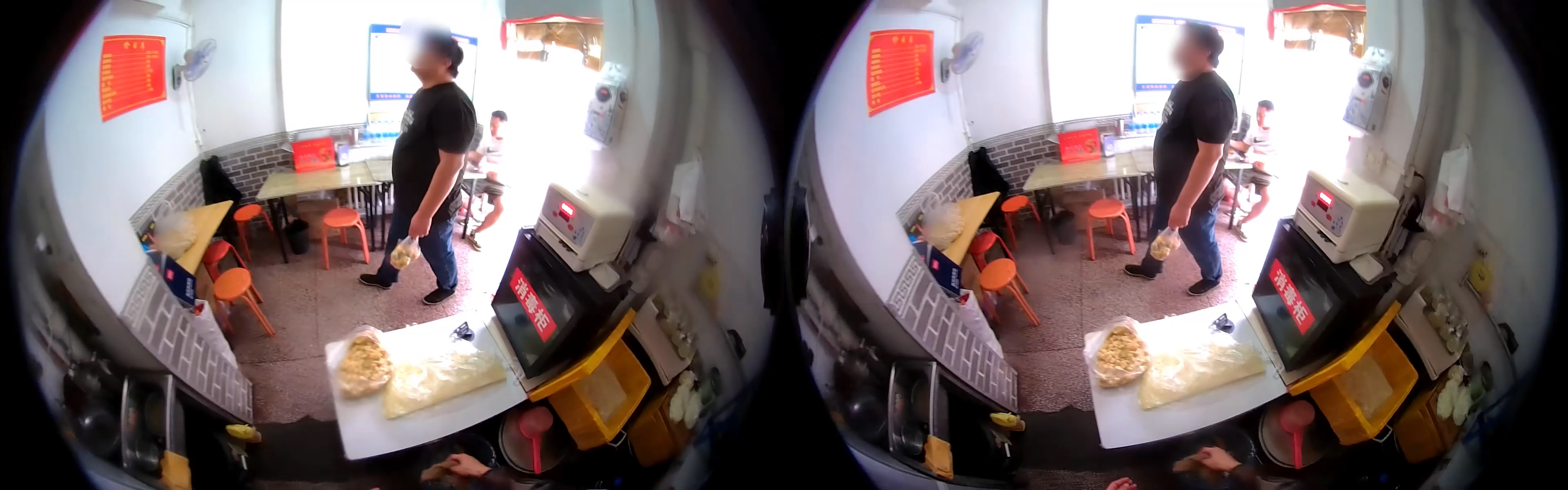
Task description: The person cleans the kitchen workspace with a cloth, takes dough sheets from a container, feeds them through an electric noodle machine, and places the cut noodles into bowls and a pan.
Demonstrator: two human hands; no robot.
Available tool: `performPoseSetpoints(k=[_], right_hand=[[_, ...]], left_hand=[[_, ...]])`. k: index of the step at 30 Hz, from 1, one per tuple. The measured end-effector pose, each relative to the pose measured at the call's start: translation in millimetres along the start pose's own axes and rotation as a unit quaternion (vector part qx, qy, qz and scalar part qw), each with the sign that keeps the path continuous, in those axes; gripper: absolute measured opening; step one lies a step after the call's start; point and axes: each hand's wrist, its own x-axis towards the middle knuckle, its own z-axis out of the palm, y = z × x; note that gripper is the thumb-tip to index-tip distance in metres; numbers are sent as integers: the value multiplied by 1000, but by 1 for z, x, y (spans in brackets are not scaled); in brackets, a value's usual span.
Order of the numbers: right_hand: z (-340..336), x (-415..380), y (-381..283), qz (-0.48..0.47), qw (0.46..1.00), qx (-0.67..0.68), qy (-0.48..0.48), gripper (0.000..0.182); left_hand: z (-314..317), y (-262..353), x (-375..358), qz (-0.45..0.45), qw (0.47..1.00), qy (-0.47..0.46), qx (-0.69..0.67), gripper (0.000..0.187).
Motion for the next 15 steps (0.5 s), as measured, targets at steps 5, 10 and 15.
performPoseSetpoints(k=[5, 10, 15], right_hand=[[28, 103, -133, -38, 967, -249, 19, 18], [69, 178, -232, -108, 888, -382, 232, 33], [184, 154, -374, -327, 904, -255, 99, 30]], left_hand=[[-31, 152, -55, 117, 990, 61, 48, 20], [-145, 248, -82, 130, 981, 116, -85, 8], [-237, 308, -125, 184, 951, 202, -143, 16]])
